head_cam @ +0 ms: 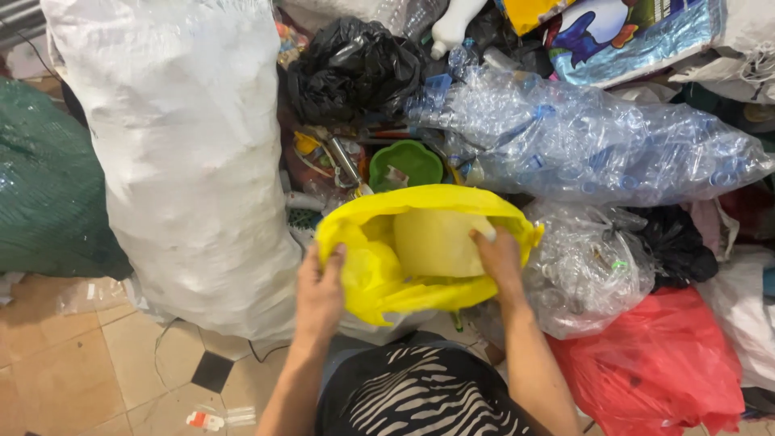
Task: Sorting various plastic and recyclable waste items into a yellow bag.
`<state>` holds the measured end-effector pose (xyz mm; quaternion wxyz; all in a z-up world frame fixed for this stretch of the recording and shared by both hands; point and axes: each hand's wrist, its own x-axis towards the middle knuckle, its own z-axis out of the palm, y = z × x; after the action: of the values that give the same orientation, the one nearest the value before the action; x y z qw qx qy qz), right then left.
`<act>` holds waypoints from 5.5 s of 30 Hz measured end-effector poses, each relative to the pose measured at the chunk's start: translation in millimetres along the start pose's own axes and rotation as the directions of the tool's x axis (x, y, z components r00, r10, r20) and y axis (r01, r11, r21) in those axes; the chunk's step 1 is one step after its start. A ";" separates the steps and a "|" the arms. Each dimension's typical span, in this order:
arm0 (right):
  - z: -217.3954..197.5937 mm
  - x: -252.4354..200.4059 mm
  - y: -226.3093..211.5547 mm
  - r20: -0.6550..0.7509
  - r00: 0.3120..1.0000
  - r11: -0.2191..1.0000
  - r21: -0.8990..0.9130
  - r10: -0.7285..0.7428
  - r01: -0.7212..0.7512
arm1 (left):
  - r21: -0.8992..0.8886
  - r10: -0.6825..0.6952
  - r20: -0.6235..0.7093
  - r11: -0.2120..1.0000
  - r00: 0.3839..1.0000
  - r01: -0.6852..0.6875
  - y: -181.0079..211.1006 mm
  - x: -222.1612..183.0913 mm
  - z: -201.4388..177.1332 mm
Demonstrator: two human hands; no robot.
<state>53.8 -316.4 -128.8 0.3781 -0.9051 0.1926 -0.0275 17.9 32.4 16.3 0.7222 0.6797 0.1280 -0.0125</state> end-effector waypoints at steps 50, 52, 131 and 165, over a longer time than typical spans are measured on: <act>96.6 -55.6 71.8 0.418 0.903 0.995 -0.072 0.097 -0.073 | -0.348 -0.578 0.035 0.758 0.815 0.552 -173.1 -2.2 -50.3; 94.4 -57.2 50.8 0.420 0.905 0.998 -0.028 0.068 -0.062 | -0.351 -0.581 0.039 0.754 0.813 0.556 -168.2 0.5 -48.6; 84.6 -112.9 24.6 0.317 0.844 0.228 0.867 0.432 -0.443 | -0.152 -0.505 0.167 0.835 0.847 0.529 -193.4 74.4 -46.6; 124.9 -40.9 -22.1 0.226 0.869 0.269 0.890 0.440 -0.368 | 0.016 -0.565 0.246 0.815 0.787 0.580 -146.5 58.5 -42.3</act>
<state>47.7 -203.0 -198.5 0.7981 -0.4631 0.3805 -0.0613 39.3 72.0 -140.6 0.7145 0.5801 0.2401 -0.3087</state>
